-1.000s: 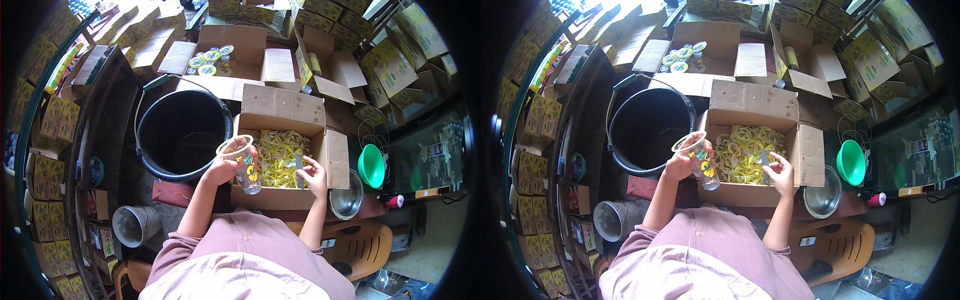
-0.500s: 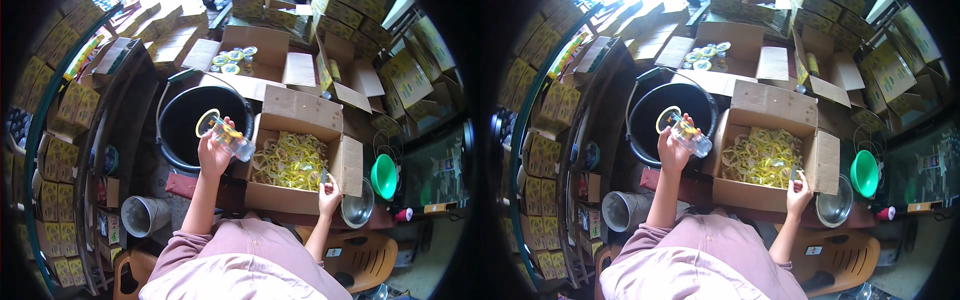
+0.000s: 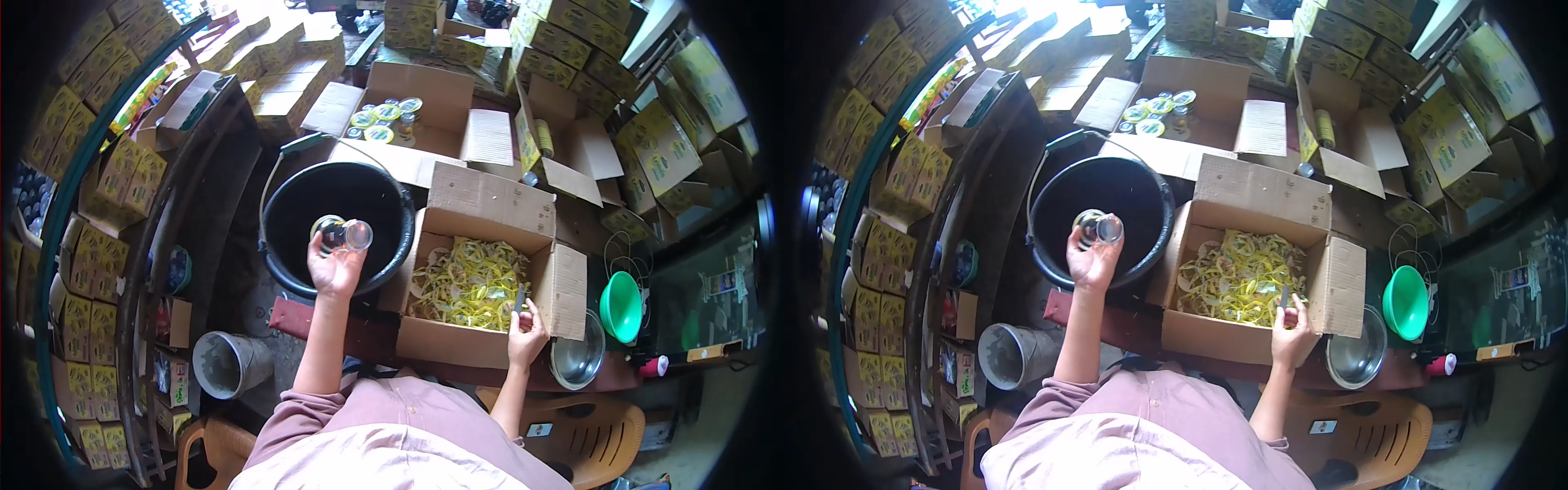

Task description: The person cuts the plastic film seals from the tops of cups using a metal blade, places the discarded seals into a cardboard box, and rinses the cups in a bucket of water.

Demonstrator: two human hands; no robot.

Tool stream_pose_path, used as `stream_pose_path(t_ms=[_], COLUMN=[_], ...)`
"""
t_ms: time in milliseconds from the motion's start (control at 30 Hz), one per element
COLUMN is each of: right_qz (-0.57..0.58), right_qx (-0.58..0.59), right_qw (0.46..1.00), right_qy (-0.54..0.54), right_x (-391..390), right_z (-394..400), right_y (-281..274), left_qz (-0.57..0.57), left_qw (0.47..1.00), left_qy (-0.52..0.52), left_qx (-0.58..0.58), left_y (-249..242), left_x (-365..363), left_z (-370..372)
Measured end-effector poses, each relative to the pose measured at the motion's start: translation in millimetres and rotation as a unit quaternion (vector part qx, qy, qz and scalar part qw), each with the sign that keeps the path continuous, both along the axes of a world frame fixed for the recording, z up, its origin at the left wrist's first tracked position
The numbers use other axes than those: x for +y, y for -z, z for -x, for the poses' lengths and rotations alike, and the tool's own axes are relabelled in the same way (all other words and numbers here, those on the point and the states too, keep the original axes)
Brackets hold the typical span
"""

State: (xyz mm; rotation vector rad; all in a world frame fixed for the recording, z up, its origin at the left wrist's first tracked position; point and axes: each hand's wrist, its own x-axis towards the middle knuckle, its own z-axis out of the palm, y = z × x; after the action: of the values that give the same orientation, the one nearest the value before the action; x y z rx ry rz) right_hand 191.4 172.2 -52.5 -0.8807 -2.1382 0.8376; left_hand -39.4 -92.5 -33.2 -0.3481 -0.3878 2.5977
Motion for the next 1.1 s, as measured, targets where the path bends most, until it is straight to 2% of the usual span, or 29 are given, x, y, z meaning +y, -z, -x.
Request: stream_pose_path(t_ms=[67, 200, 267, 333, 400, 433, 467, 533, 600, 733, 867, 933, 1000, 1033, 1067, 1100], right_qz=[0.007, 0.018, 0.01, 0.029, 0.052, 0.057, 0.049, 0.078, 0.09, 0.096, 0.129, 0.139, 0.134, 0.131, 0.134, 0.138], right_qx=[-0.006, 0.015, 0.017, 0.025, 0.038, 0.039, 0.034, 0.032, 0.033, 0.038, 0.038, 0.033, 0.035, 0.034, 0.033, 0.032], right_qw=[1.0, 0.999, 0.998, 0.996, 0.992, 0.99, 0.988, 0.982, 0.976, 0.969, 0.959, 0.956, 0.956, 0.956, 0.956, 0.956], right_qy=[-0.002, -0.037, -0.067, -0.085, -0.11, -0.121, -0.139, -0.17, -0.195, -0.226, -0.248, -0.257, -0.259, -0.261, -0.259, -0.257], right_x=[4.2, 11.7, 18.8, 24.3, 33.0, 37.4, 42.3, 49.3, 53.8, 62.2, 73.9, 81.9, 91.9, 97.1, 101.4, 105.1], right_z=[-3.3, -11.9, -18.3, -24.8, -32.0, -35.6, -39.6, -45.3, -48.5, -50.1, -46.5, -43.8, -39.2, -37.5, -35.6, -33.5], right_y=[0.4, -7.2, -9.5, -14.2, -13.0, -10.7, -9.1, -9.3, -9.1, -15.5, -15.9, -17.2, -16.5, -15.8, -14.5, -12.1], left_qz=[0.05, 0.074, 0.045, 0.08, 0.079, 0.0, -0.11, -0.08, 0.067, 0.251, 0.446, 0.554, 0.611, 0.633, 0.703, 0.732], left_qw=[0.997, 0.993, 0.992, 0.989, 0.992, 0.997, 0.993, 0.994, 0.985, 0.945, 0.863, 0.782, 0.723, 0.673, 0.575, 0.507], left_qy=[-0.017, -0.064, -0.093, -0.082, -0.088, -0.053, -0.032, -0.047, -0.139, -0.165, -0.13, -0.095, -0.015, 0.039, 0.029, 0.027], left_qx=[0.054, 0.064, 0.074, 0.091, 0.038, 0.063, 0.03, 0.057, 0.072, 0.13, 0.201, 0.27, 0.322, 0.379, 0.418, 0.454], left_y=[-2.4, 3.8, 15.4, -3.9, -8.9, -8.6, -5.7, -10.2, -25.1, -44.4, -51.0, -51.4, -53.2, -55.4, -49.0, -44.0], left_x=[0.1, 0.6, -2.5, 7.8, 15.0, 14.7, 14.0, 21.3, 33.4, 58.0, 110.4, 147.6, 188.6, 207.5, 230.0, 252.5], left_z=[-3.0, -0.4, 4.2, -6.7, -5.5, -5.4, -2.2, -5.4, -22.2, -30.5, -29.3, -24.8, -10.3, -1.6, 11.9, 27.5])
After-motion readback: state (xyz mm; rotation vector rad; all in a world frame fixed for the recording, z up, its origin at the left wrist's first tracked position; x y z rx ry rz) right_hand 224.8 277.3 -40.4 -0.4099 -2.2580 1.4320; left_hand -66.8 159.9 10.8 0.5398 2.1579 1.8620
